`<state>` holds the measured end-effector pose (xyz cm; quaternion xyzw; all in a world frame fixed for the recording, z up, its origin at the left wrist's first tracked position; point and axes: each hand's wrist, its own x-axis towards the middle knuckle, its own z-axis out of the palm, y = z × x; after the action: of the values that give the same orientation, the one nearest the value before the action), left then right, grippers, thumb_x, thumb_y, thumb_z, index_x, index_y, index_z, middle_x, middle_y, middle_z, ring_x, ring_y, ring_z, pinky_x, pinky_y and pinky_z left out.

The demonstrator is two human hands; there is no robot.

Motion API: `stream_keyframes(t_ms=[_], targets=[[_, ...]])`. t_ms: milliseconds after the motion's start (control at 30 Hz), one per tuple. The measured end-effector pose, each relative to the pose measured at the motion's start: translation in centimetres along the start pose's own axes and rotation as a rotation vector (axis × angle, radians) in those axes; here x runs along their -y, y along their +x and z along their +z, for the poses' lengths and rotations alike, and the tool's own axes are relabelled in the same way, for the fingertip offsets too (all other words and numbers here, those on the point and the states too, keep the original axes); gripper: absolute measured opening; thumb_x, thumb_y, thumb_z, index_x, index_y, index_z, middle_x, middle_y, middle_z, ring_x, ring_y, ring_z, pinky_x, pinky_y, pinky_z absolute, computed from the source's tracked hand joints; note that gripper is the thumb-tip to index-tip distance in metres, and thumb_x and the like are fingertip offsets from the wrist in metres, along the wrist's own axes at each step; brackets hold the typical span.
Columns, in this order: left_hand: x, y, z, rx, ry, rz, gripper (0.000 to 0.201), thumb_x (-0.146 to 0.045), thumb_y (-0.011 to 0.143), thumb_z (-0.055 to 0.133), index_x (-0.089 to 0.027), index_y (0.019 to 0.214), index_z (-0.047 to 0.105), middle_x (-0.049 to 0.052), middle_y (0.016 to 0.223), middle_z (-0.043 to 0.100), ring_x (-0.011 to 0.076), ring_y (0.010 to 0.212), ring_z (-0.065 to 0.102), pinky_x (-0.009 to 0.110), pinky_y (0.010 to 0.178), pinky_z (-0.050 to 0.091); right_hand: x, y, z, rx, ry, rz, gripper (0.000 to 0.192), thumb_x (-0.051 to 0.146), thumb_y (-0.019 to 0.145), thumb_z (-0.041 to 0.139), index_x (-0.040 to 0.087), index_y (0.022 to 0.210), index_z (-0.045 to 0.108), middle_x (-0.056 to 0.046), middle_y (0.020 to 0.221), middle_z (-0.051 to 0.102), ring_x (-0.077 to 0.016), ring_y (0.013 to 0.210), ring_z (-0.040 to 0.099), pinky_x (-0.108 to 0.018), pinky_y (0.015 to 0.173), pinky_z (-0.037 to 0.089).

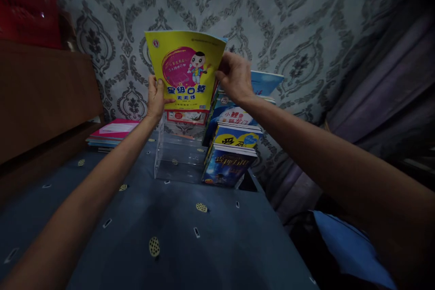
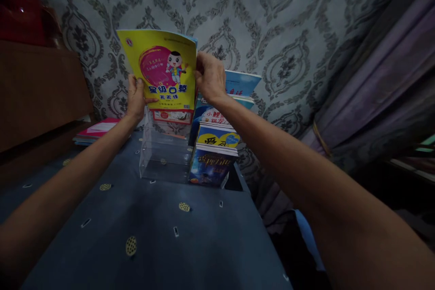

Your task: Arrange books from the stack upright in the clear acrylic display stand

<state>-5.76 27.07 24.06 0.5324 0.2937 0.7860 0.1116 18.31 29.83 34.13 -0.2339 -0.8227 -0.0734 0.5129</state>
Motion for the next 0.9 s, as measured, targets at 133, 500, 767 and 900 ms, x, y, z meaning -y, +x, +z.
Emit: stream_keyframes(t_ms=[133, 500, 767, 900], targets=[[0.2, -0.1, 0.0, 0.027, -0.004, 0.021, 0.056, -0.078, 0.084, 0.054, -0.03, 0.11, 0.049, 0.003, 0.112, 0.056, 0.0193, 0.102, 0.062, 0.03, 0.066, 0.062, -0.1, -0.4, -0.2, -0.008, -0.061, 0.011, 0.015, 0.04, 0.093, 0.057, 0.029, 0.085, 0.061, -0.008, 0.089, 0.07, -0.0299, 0.096, 0.063, -0.049, 0.085, 0.052], [0.4, -0.2, 0.2, 0.068, 0.038, 0.048, 0.053, -0.076, 0.086, 0.053, -0.028, 0.108, 0.049, 0.005, 0.113, 0.056, 0.0216, 0.107, 0.06, 0.033, 0.072, 0.062, -0.2, -1.8, -1.2, 0.007, -0.048, 0.067, 0.016, 0.04, 0.087, 0.068, 0.025, 0.085, 0.063, -0.005, 0.085, 0.072, -0.0295, 0.091, 0.067, -0.046, 0.082, 0.055], [1.5, 0.2, -1.0, 0.1, 0.141, 0.031, 0.052, -0.074, 0.087, 0.054, -0.025, 0.104, 0.048, 0.004, 0.106, 0.056, 0.0203, 0.104, 0.061, 0.034, 0.073, 0.061, -0.9, -1.3, -0.6, -0.076, -0.023, 0.064, 0.022, 0.049, 0.091, 0.063, 0.027, 0.096, 0.061, -0.004, 0.081, 0.071, -0.0263, 0.081, 0.068, -0.044, 0.076, 0.056], [2.8, -0.4, -1.9, 0.122, 0.208, -0.035, 0.054, -0.074, 0.087, 0.054, -0.023, 0.103, 0.047, 0.005, 0.101, 0.057, 0.0211, 0.1, 0.064, 0.034, 0.07, 0.061, -0.1, -1.1, -0.9, -0.095, -0.015, 0.078, 0.024, 0.044, 0.092, 0.063, 0.029, 0.11, 0.059, -0.004, 0.083, 0.07, -0.028, 0.084, 0.069, -0.048, 0.08, 0.056]])
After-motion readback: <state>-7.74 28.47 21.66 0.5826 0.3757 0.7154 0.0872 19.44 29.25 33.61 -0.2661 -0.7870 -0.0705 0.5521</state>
